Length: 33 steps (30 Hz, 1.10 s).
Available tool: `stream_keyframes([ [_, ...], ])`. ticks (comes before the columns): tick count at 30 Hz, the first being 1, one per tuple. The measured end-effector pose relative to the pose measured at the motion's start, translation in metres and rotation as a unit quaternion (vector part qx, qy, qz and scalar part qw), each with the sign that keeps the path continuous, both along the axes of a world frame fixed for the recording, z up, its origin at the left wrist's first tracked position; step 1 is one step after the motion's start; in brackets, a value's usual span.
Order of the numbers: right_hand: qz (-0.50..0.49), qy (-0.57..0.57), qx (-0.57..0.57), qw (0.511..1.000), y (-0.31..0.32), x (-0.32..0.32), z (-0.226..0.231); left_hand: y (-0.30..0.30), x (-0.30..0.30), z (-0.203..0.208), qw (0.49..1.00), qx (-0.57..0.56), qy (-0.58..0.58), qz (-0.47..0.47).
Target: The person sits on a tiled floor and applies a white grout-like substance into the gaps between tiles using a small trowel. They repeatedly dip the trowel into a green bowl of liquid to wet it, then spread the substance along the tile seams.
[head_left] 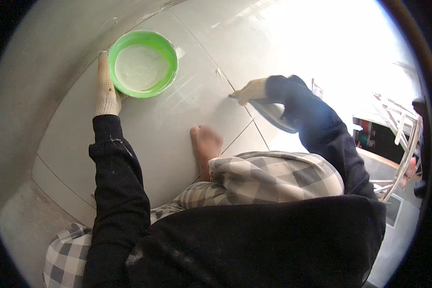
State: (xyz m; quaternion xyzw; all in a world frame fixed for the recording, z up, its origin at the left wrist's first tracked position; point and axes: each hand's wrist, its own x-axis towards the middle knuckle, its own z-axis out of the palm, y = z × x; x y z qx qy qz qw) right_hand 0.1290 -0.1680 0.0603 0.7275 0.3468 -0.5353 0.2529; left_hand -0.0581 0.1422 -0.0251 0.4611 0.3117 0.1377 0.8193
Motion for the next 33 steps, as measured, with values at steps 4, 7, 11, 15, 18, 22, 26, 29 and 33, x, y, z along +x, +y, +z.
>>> stream_keyframes([
  [4, -0.178, -0.108, 0.108, 0.972, 0.001, -0.008, -0.003, 0.000, -0.002, -0.005, 0.999, -0.032, 0.022, 0.008],
  [7, -0.151, -0.266, 0.107, 0.946, 0.006, -0.060, -0.022, 0.001, -0.002, -0.007, 1.000, -0.020, 0.011, 0.006],
  [11, -0.050, -0.166, -0.022, 0.985, -0.006, -0.075, -0.007, 0.004, 0.002, -0.012, 0.999, 0.017, 0.032, 0.014],
  [15, 0.095, -0.142, 0.086, 0.982, 0.015, -0.015, 0.018, 0.005, 0.000, -0.015, 0.999, -0.003, 0.032, 0.012],
  [18, 0.164, -0.185, 0.155, 0.957, 0.069, 0.021, 0.016, 0.003, -0.001, -0.011, 1.000, -0.002, 0.021, 0.004],
  [22, 0.078, -0.115, 0.178, 0.974, 0.112, 0.027, 0.003, 0.000, -0.001, -0.002, 0.999, -0.026, 0.035, 0.032],
  [26, 0.148, -0.112, 0.029, 0.982, 0.071, 0.003, 0.000, -0.003, -0.002, 0.001, 0.999, 0.004, 0.015, 0.030],
  [29, 0.067, -0.074, -0.067, 0.993, 0.011, -0.022, -0.003, -0.003, -0.002, -0.003, 0.999, 0.030, 0.003, 0.028],
  [33, -0.063, -0.081, -0.001, 0.995, -0.043, -0.027, 0.008, 0.001, -0.001, -0.007, 0.999, -0.018, 0.008, 0.039],
])
